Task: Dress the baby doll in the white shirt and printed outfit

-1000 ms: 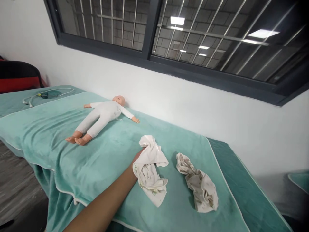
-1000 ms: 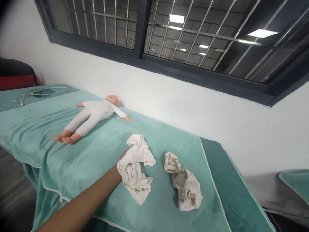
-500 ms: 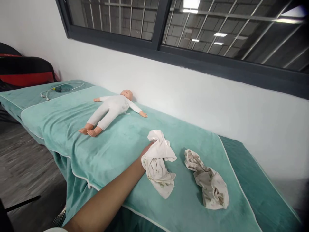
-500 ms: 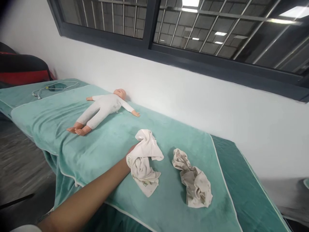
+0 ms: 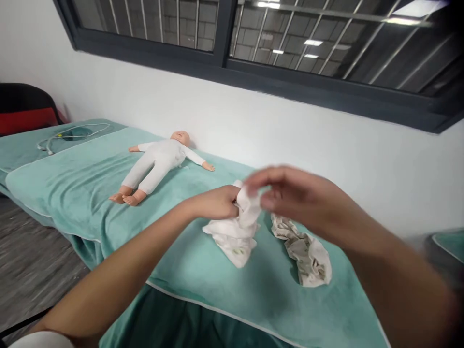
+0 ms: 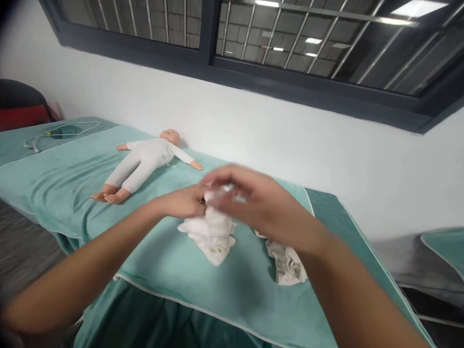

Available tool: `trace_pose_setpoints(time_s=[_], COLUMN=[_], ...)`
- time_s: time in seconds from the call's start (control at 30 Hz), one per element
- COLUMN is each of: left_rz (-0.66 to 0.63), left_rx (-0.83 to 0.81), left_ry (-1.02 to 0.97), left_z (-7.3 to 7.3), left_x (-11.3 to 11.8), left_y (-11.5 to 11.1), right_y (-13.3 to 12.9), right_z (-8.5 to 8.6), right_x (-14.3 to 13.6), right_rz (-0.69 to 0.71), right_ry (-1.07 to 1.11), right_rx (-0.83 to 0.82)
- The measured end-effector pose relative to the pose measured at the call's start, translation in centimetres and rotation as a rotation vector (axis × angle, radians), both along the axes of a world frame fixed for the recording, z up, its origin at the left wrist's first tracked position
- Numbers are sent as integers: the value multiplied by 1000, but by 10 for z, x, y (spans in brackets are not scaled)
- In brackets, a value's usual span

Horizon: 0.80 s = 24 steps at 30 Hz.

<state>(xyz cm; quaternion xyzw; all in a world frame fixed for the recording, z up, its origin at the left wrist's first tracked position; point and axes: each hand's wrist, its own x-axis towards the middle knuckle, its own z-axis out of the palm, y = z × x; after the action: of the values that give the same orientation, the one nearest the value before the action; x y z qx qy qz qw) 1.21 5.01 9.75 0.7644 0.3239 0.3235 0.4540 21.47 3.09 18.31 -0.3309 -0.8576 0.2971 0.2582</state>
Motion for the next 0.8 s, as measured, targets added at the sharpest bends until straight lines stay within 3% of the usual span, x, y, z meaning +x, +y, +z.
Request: trace_pose_setpoints(time_s=[0.07, 0.17, 0.27, 0.37, 0.5, 0.63, 0.8], left_rz=[-24, 52, 74, 136, 392, 589, 779], left_rx=[110, 169, 243, 358, 417, 468, 628], left_ry=[162, 397, 544, 584, 550, 524, 777], left_z=[25, 48, 59, 65, 67, 58, 37], left_x=[-8, -19, -31, -41, -49, -56, -69], left_y=[-8, -13, -11, -8, -10, -6, 14], right_y=[15, 46, 67, 72, 67, 62, 60], right_z=[-7, -22, -35, -40, -38, -29, -16], right_x=[-6, -13, -19, -27, -40, -43, -30], right_rz=[-57, 37, 122, 148, 55, -200, -493], right_ry=[21, 71, 68, 35, 9, -37, -532], right_rx=[-13, -147, -262, -279, -154, 94, 515])
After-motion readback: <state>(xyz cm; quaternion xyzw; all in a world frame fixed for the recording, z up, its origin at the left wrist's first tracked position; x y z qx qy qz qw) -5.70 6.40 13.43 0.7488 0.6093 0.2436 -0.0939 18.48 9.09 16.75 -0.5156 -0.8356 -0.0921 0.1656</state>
